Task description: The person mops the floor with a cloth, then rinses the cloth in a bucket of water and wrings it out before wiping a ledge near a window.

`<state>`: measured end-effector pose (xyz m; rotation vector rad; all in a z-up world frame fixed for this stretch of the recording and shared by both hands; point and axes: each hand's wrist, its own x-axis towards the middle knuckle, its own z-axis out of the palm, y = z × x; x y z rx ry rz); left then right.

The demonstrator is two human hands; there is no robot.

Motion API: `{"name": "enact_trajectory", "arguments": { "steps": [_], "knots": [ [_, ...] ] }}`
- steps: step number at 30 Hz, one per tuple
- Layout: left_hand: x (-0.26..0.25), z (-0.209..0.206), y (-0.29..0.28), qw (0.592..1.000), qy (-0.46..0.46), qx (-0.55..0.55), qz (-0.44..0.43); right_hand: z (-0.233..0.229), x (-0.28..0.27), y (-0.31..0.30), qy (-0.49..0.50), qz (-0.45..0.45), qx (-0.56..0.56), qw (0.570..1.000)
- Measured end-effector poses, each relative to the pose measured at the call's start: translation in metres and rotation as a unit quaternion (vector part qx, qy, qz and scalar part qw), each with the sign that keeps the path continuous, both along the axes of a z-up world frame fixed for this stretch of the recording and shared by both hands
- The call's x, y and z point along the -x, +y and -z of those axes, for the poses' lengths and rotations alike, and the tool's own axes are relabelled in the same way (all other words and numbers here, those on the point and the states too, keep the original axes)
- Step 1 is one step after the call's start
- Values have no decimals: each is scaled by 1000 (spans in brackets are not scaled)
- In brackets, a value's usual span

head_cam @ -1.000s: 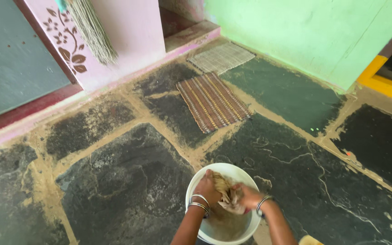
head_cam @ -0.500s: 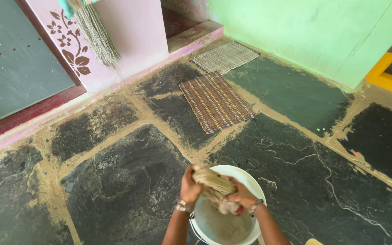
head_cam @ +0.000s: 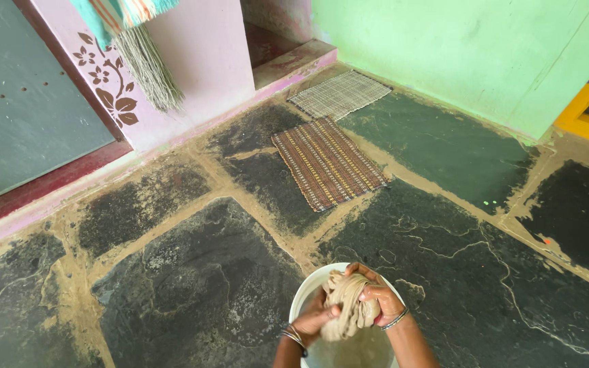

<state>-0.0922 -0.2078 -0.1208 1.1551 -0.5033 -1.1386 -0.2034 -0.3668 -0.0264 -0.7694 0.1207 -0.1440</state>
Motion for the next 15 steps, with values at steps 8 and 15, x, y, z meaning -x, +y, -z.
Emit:
{"name": "enact_trajectory", "arguments": {
  "steps": [8,15],
  "knots": [
    [41,-7,-12,986,153,-56,-24,78,-26,-21,120,137,182,966],
    [58,-13,-30,933,-195,-294,-69,128,-35,-16,229,194,442,845]
  ]
}}
